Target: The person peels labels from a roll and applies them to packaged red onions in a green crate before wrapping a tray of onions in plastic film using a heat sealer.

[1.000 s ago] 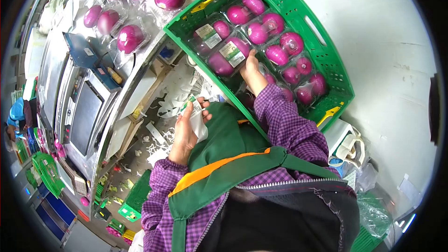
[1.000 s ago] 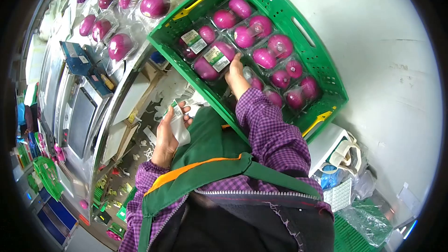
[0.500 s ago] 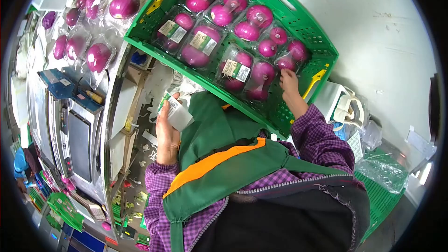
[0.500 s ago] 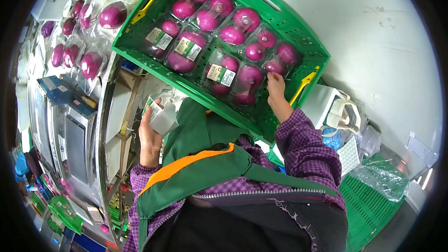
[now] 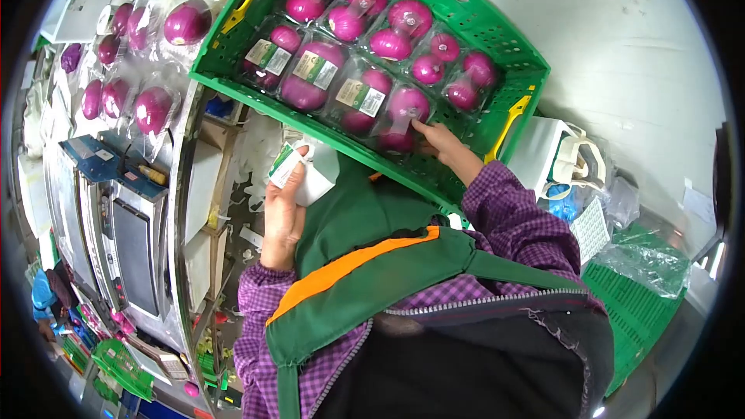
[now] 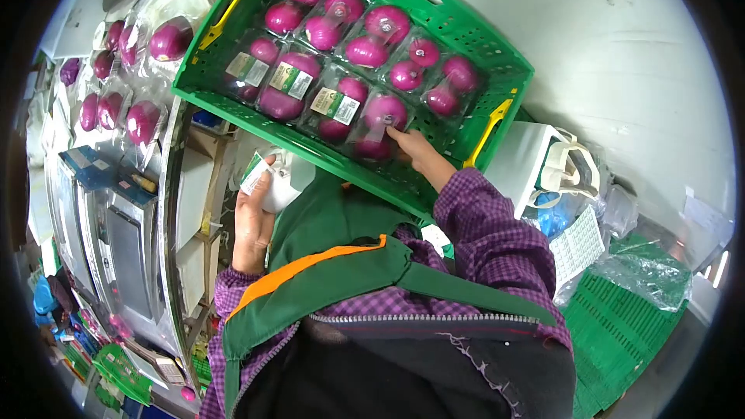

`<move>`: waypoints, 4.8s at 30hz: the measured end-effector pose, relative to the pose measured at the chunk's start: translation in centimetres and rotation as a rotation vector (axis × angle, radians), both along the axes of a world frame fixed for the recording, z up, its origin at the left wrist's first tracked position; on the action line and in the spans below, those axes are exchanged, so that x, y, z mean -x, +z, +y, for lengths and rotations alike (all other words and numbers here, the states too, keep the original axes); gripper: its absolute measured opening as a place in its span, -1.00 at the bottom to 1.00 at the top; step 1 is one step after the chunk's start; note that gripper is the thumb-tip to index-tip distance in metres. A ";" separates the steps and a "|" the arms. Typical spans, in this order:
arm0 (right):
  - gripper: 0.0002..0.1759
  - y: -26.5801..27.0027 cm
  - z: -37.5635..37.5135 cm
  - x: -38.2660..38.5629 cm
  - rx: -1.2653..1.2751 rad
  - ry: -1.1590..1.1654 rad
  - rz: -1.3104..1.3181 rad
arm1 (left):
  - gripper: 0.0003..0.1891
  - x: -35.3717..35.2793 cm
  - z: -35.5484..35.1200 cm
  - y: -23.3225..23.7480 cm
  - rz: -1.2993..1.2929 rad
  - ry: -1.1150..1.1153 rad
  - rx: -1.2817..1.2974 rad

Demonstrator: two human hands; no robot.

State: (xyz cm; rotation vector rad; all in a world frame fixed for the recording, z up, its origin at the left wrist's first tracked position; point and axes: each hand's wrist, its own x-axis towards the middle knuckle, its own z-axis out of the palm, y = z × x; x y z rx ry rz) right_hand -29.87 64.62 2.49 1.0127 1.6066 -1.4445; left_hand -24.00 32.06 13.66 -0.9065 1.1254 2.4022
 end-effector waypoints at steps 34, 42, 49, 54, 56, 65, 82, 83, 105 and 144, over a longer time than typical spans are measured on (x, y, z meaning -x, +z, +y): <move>-0.77 13.4 -17.4 0.4 0.206 0.905 1.388 | -0.65 1.8 -2.1 -0.8 0.004 0.116 -0.160; -0.81 12.5 -15.9 -1.3 0.149 0.772 1.280 | -0.63 1.0 -0.4 -0.4 0.008 0.056 -0.015; -0.88 13.0 -12.8 0.0 0.520 0.429 1.091 | -0.69 0.1 -2.3 -3.3 -0.067 0.374 0.054; -0.86 10.4 -3.5 5.3 0.153 0.581 0.780 | -0.70 -2.1 -4.4 -3.9 -0.045 0.421 0.068; -0.82 6.9 -1.3 5.8 0.090 0.742 0.672 | -0.70 -2.7 -3.8 -4.5 -0.056 0.408 0.053; -0.52 4.7 -2.3 5.8 -0.391 1.350 0.916 | -0.77 -4.4 -1.8 -4.2 -0.019 0.207 -0.041; -0.83 4.6 -0.3 4.5 -0.399 1.271 0.635 | -0.48 -3.3 -0.9 0.5 0.225 0.107 -0.059; -0.87 3.9 -0.7 4.2 -0.272 0.891 0.698 | -0.46 -3.3 -0.9 0.2 0.227 0.098 -0.013; -0.76 14.4 -17.2 3.2 0.298 1.067 1.402 | -0.65 1.8 -1.2 -0.2 0.108 0.295 0.073; -0.86 15.1 -18.7 9.8 0.627 1.048 0.847 | -0.62 2.1 -0.4 2.0 0.193 0.357 0.216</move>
